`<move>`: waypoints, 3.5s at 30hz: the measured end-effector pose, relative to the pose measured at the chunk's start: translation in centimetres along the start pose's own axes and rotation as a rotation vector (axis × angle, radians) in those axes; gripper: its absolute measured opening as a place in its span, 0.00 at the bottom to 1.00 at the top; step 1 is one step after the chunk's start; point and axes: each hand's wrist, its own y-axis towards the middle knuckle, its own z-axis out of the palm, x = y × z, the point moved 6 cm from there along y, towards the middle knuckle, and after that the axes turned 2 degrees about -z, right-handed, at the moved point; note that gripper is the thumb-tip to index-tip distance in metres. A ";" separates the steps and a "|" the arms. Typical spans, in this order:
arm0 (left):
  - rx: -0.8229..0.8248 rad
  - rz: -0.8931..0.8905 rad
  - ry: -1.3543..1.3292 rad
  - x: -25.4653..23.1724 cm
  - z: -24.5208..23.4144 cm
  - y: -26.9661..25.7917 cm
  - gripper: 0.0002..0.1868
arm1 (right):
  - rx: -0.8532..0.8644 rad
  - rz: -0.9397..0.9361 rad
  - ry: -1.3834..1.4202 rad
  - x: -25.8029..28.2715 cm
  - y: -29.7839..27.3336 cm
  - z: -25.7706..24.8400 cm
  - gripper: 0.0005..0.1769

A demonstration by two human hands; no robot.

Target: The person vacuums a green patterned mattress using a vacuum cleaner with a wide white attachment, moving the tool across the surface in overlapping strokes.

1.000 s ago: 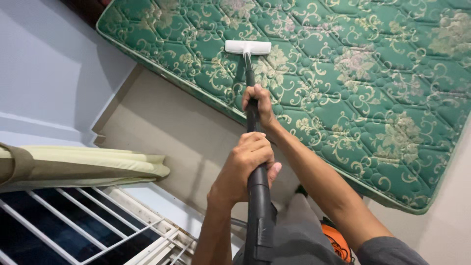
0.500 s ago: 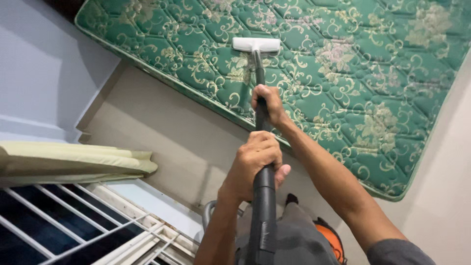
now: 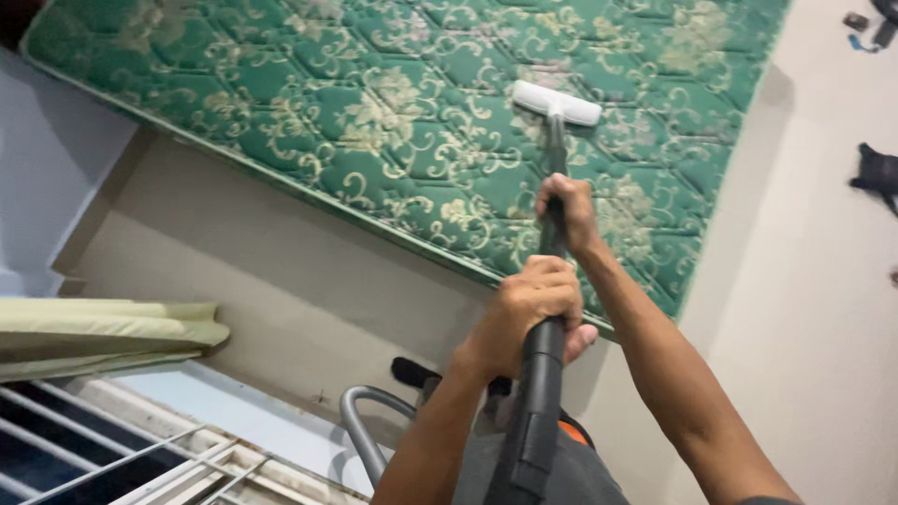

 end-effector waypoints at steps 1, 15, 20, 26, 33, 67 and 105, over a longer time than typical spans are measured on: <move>0.033 0.009 -0.019 0.4 1.4 0.5 0.12 | -0.021 -0.015 0.014 -0.2 -0.8 -2.2 0.35; 0.224 0.023 -0.099 0.2 6.5 1.7 0.11 | -0.234 -0.139 0.073 -0.7 -7.3 -10.9 0.38; 0.234 -0.007 0.065 -1.3 2.9 0.1 0.09 | -0.025 -0.445 -0.033 0.3 -3.6 -2.7 0.47; 0.153 -0.081 0.297 -3.7 -2.9 -1.7 0.08 | 0.118 -0.293 0.161 2.3 0.9 10.8 0.44; -0.015 -0.134 0.304 -4.9 -5.4 -3.9 0.11 | 0.217 -0.177 0.136 3.3 1.2 15.6 0.34; 0.100 -0.096 0.371 -5.3 -3.4 -5.9 0.08 | 0.181 -0.253 0.300 2.1 -1.7 15.9 0.47; 0.407 0.013 -0.190 -4.7 9.7 -5.9 0.11 | -0.398 -0.212 -0.192 3.7 -20.1 -8.3 0.45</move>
